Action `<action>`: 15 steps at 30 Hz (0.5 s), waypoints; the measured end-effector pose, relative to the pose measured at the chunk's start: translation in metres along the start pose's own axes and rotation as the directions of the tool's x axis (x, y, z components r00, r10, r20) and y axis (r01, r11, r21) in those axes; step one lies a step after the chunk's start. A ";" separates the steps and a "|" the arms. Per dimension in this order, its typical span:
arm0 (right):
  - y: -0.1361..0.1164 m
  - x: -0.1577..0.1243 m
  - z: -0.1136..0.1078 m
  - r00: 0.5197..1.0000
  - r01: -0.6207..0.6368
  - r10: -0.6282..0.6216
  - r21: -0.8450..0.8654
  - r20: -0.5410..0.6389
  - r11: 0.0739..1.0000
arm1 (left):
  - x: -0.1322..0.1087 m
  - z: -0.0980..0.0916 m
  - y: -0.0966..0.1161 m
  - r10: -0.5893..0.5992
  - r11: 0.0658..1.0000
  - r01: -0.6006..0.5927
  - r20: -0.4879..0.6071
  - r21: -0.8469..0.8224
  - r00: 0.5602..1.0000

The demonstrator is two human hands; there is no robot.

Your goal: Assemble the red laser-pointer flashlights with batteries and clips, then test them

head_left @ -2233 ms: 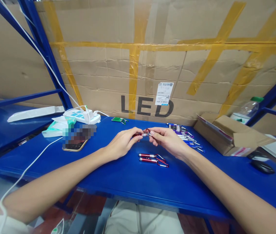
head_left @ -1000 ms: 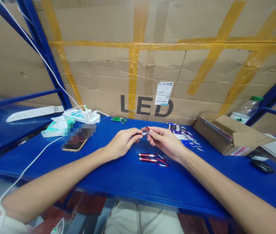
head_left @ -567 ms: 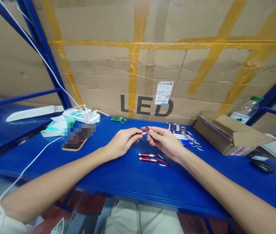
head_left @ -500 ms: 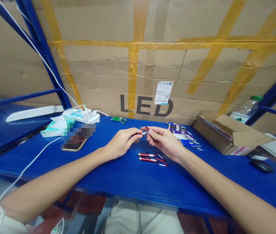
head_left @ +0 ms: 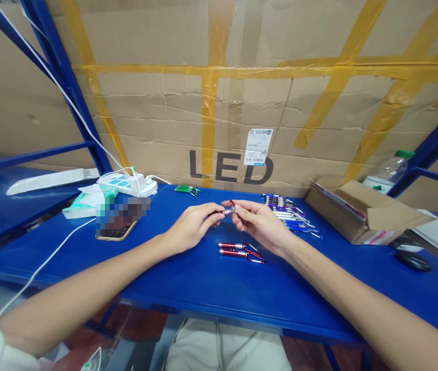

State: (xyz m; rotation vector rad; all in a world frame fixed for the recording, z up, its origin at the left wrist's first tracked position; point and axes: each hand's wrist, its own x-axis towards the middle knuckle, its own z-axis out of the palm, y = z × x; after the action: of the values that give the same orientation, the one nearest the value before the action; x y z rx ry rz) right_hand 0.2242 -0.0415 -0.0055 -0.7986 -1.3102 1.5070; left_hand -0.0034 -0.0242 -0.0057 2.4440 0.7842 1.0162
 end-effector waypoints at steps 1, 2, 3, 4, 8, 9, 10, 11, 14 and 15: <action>0.000 0.000 0.000 1.000 -0.001 0.001 0.001 -0.002 1.000 | 0.000 0.000 0.000 -0.003 1.000 0.003 -0.003 -0.004 1.000; 0.000 0.000 0.001 1.000 0.001 -0.001 0.000 -0.004 1.000 | 0.000 0.000 0.000 -0.007 1.000 0.007 -0.006 -0.009 1.000; 0.000 -0.001 0.001 1.000 0.005 -0.005 -0.005 -0.006 1.000 | 0.000 0.000 0.000 -0.012 1.000 0.012 -0.005 -0.014 1.000; 0.000 -0.001 0.002 1.000 0.011 -0.011 -0.013 -0.008 1.000 | 0.000 0.000 -0.001 -0.017 1.000 0.017 -0.003 -0.019 1.000; -0.002 -0.002 0.004 0.999 0.032 -0.033 -0.046 -0.023 0.998 | 0.000 0.001 -0.001 -0.039 0.999 0.039 0.002 -0.035 0.999; -0.002 -0.002 0.005 0.999 0.035 -0.037 -0.056 -0.026 0.998 | 0.000 0.001 -0.002 -0.042 0.998 0.042 0.002 -0.039 0.999; -0.002 -0.002 0.005 0.999 0.040 -0.042 -0.066 -0.029 0.997 | 0.000 0.001 -0.002 -0.045 0.998 0.045 0.001 -0.043 0.999; -0.002 -0.002 0.005 0.998 0.048 -0.050 -0.079 -0.031 0.996 | 0.000 0.001 -0.001 -0.048 0.998 0.048 0.001 -0.046 0.999; -0.001 -0.002 0.006 0.995 0.083 -0.089 -0.132 -0.039 0.988 | 0.001 0.001 -0.001 -0.058 0.997 0.058 -0.001 -0.056 0.998; -0.001 -0.002 0.006 0.994 0.098 -0.105 -0.153 -0.043 0.983 | 0.001 0.001 0.000 -0.063 0.996 0.063 0.000 -0.059 0.998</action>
State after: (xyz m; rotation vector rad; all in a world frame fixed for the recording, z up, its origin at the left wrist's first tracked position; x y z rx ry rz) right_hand 0.2199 -0.0453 -0.0037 -0.8473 -1.4177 1.3114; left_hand -0.0026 -0.0237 -0.0059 2.3537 0.8148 1.0036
